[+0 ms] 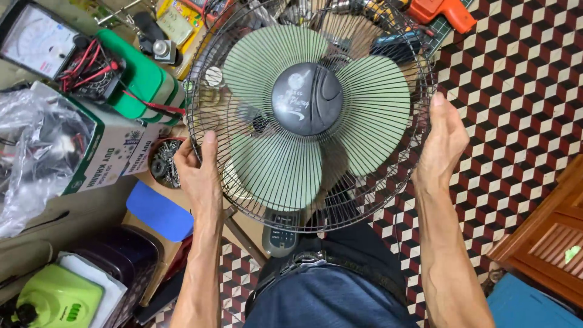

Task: Assembling and testing an electric fan on a workbench in a workshop.

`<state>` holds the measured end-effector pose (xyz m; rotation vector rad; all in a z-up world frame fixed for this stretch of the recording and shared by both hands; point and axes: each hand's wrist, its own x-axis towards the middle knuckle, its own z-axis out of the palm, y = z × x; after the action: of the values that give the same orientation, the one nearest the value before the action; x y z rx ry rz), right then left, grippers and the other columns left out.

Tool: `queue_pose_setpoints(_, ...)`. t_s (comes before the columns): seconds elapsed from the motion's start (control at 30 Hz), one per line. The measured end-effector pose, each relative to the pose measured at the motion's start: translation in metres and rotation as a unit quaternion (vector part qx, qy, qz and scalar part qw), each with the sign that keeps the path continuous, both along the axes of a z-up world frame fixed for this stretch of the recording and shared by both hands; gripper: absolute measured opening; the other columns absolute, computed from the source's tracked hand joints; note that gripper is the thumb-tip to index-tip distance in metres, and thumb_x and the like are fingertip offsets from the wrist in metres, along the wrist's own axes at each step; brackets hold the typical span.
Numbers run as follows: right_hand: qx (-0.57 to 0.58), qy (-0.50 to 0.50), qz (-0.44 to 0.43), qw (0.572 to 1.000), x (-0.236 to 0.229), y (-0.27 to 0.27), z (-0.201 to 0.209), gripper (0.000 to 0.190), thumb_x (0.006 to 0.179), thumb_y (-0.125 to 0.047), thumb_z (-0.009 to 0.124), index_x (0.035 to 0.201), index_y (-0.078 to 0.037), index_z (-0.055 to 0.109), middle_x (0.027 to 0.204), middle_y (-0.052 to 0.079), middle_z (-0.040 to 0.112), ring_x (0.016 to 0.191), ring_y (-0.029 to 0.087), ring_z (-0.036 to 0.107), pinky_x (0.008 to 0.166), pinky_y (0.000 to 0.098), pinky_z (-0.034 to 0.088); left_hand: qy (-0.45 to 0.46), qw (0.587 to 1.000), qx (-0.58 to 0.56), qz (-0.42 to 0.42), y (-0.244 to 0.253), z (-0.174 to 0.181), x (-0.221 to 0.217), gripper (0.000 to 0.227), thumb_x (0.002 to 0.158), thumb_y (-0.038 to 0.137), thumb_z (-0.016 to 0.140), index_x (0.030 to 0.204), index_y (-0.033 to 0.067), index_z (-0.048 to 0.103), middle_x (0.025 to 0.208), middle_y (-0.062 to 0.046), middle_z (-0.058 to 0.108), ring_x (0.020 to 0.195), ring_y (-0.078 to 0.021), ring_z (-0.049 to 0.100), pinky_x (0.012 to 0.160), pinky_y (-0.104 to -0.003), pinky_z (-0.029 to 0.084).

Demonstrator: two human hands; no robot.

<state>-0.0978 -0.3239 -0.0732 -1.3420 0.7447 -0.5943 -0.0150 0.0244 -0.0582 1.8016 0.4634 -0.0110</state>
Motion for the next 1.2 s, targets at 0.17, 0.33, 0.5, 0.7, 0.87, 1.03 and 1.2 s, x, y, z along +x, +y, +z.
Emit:
queue_pose_setpoints(0.17,0.026,-0.008,0.003,1.000,0.002,-0.001,0.003,0.047,0.105,-0.031,0.063,0.131,0.008,0.063,0.117,0.008,0.072,0.105,0.013,0.065,0.096,0.0248,0.052,0.012,0.999,0.030,0.002,0.003,-0.004,0.001,0.083,0.091,0.052,0.073,0.142,-0.0067,0.043,0.134,-0.017,0.061,0.124,-0.0192,0.059,0.106,-0.031,0.045)
queue_pose_setpoints(0.33,0.023,-0.004,0.008,1.000,0.001,-0.006,-0.004,0.047,0.105,-0.031,0.065,0.128,0.009,0.064,0.113,0.007,0.070,0.100,0.012,0.062,0.093,0.0238,0.050,0.023,0.999,0.044,0.004,0.003,-0.003,0.001,0.083,0.091,0.053,0.072,0.142,-0.0061,0.045,0.134,-0.017,0.060,0.124,-0.0193,0.058,0.106,-0.031,0.044)
queue_pose_setpoints(0.5,0.005,0.006,0.009,1.000,0.000,-0.006,-0.006,0.045,0.107,-0.031,0.064,0.128,0.009,0.065,0.112,0.007,0.069,0.101,0.011,0.061,0.094,0.0233,0.050,0.022,0.999,0.031,0.013,0.003,-0.005,0.003,0.084,0.089,0.053,0.074,0.141,-0.0060,0.046,0.133,-0.016,0.061,0.122,-0.0190,0.060,0.103,-0.031,0.046)
queue_pose_setpoints(0.7,0.042,-0.017,0.020,0.999,0.003,0.000,0.004,0.043,0.106,-0.028,0.062,0.129,0.010,0.062,0.112,0.008,0.070,0.098,0.012,0.065,0.089,0.0234,0.054,0.030,0.999,-0.011,0.017,-0.001,0.002,0.003,0.083,0.087,0.051,0.074,0.140,-0.0060,0.045,0.128,-0.016,0.065,0.117,-0.0192,0.063,0.100,-0.031,0.049)
queue_pose_setpoints(0.87,0.054,-0.020,0.023,0.998,0.003,0.000,0.004,0.042,0.108,-0.025,0.060,0.131,0.011,0.059,0.111,0.009,0.071,0.094,0.011,0.067,0.085,0.0217,0.056,0.028,1.000,0.011,0.007,0.004,-0.004,0.003,0.081,0.091,0.049,0.074,0.140,-0.0063,0.044,0.130,-0.017,0.064,0.122,-0.0184,0.062,0.104,-0.030,0.045)
queue_pose_setpoints(1.03,0.051,-0.020,0.030,0.998,0.003,0.003,0.007,0.044,0.109,-0.025,0.060,0.132,0.012,0.060,0.110,0.009,0.070,0.090,0.011,0.065,0.082,0.0221,0.055,0.016,1.000,-0.015,0.008,0.002,-0.006,0.004,0.082,0.087,0.050,0.075,0.137,-0.0073,0.045,0.126,-0.019,0.066,0.117,-0.0204,0.065,0.101,-0.031,0.049)
queue_pose_setpoints(1.2,0.048,-0.013,0.021,0.999,0.003,0.001,0.005,0.044,0.108,-0.026,0.061,0.130,0.011,0.061,0.109,0.008,0.071,0.091,0.011,0.066,0.083,0.0221,0.056,0.021,1.000,-0.012,0.011,-0.001,0.001,0.004,0.081,0.087,0.049,0.075,0.137,-0.0069,0.045,0.125,-0.018,0.066,0.114,-0.0196,0.065,0.099,-0.031,0.050)
